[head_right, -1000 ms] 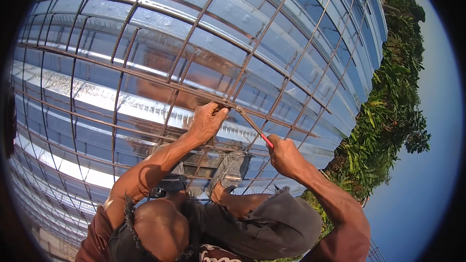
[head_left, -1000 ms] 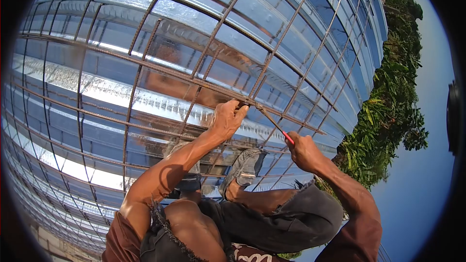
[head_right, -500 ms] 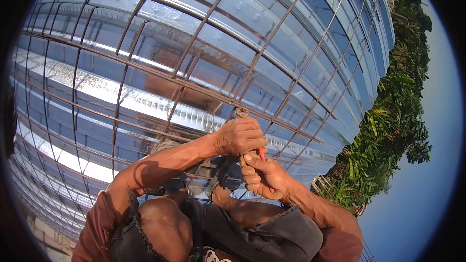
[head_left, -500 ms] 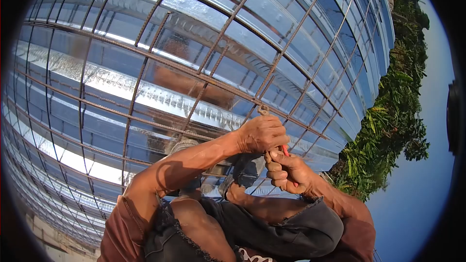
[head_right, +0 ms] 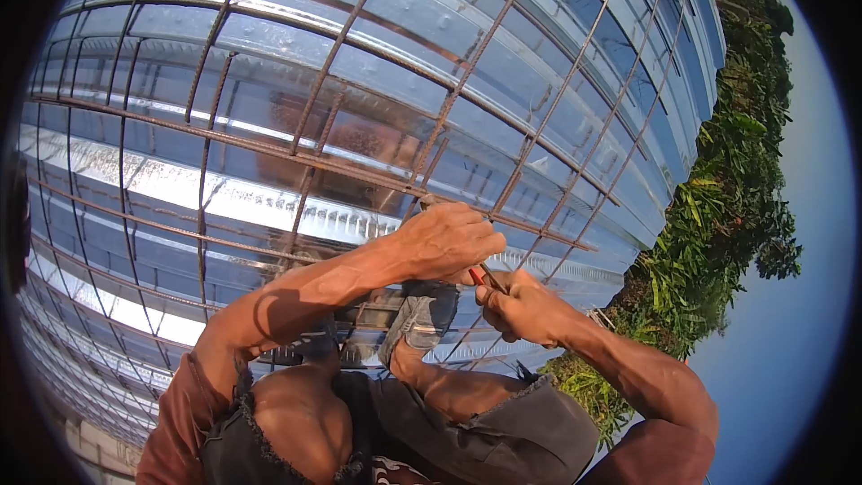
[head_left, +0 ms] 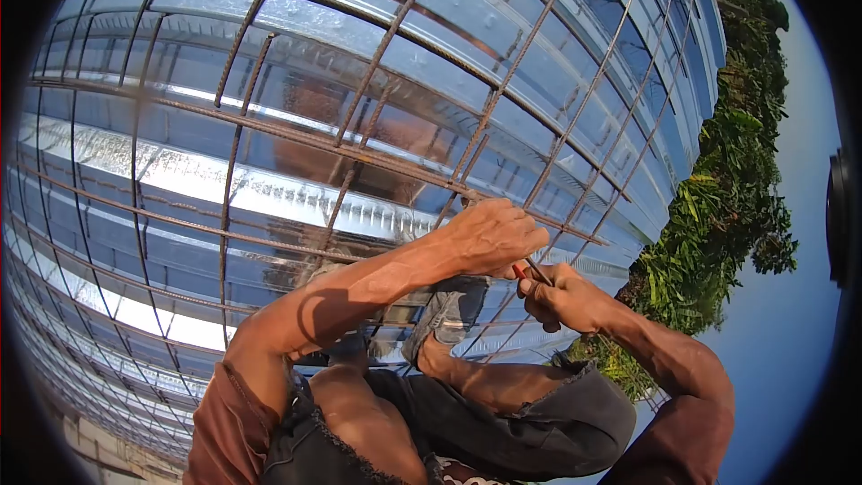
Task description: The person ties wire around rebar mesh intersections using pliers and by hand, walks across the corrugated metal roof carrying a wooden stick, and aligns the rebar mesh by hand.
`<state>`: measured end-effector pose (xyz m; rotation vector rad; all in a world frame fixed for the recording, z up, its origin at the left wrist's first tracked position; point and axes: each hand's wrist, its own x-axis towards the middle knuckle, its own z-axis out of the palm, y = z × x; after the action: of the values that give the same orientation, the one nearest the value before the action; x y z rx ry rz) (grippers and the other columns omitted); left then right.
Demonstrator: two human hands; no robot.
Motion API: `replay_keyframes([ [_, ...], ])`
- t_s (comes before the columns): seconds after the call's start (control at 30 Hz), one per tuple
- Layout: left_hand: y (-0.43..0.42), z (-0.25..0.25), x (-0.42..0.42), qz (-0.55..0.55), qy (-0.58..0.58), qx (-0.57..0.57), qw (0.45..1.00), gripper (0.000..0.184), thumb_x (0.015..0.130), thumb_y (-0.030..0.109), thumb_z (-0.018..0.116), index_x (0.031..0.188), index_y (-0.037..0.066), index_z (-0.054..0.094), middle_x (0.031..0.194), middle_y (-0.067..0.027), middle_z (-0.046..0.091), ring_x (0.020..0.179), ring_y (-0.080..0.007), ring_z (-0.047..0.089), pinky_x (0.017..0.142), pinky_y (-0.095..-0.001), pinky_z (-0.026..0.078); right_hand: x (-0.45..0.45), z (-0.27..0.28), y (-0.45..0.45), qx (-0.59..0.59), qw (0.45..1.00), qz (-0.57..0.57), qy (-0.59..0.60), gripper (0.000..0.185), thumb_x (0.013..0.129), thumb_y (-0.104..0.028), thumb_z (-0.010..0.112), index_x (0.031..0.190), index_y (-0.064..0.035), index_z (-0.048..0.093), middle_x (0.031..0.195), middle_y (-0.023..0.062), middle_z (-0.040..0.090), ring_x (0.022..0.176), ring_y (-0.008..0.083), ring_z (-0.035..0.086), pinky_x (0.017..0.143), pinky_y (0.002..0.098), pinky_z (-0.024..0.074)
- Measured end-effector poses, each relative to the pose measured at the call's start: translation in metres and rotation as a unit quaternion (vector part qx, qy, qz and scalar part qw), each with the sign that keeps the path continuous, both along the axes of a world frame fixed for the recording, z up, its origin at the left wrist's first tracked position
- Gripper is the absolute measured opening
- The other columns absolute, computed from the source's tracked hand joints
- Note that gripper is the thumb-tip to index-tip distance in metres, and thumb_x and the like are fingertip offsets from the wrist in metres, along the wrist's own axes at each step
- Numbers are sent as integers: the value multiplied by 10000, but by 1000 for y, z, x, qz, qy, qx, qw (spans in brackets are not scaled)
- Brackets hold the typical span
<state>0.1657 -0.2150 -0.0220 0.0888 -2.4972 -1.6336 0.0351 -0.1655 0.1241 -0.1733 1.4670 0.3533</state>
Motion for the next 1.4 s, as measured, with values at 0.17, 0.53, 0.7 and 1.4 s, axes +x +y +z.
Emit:
replay_keyframes([
  [0.17, 28, -9, 14, 333, 267, -35, 904, 184, 740, 249, 682, 681, 99, 595, 641, 0, 516, 667, -208, 577, 630, -328, 481, 40, -5, 28, 136, 792, -584, -113, 361, 984, -398, 494, 978, -39, 528, 692, 26, 522, 555, 109, 489, 457, 241, 394],
  [0.53, -54, 23, -30, -238, -65, 121, 961, 273, 673, 288, 720, 670, 20, 674, 654, -170, 648, 616, -358, 628, 551, -437, 488, -12, 20, -30, -58, 993, 85, -53, 571, 920, -544, 534, 933, 26, 574, 666, 102, 586, 567, 198, 642, 544, 325, 552],
  [0.7, -24, 7, -9, -98, 68, 46, 992, 309, 702, 293, 727, 670, 4, 620, 569, -120, 582, 567, -315, 586, 537, -441, 465, 5, 3, 19, 77, 985, -149, -43, 411, 933, -443, 575, 925, -36, 524, 693, 17, 506, 561, 132, 541, 515, 303, 547],
  [1.4, -3, 7, 44, 28, 85, -60, 994, 420, 758, 232, 718, 1137, 86, 614, 1075, -151, 620, 1021, -336, 591, 838, -433, 475, 28, -25, 36, 11, 968, -224, -116, 422, 919, -141, 390, 1295, 31, 470, 885, 151, 664, 853, 228, 687, 685, 312, 563],
])
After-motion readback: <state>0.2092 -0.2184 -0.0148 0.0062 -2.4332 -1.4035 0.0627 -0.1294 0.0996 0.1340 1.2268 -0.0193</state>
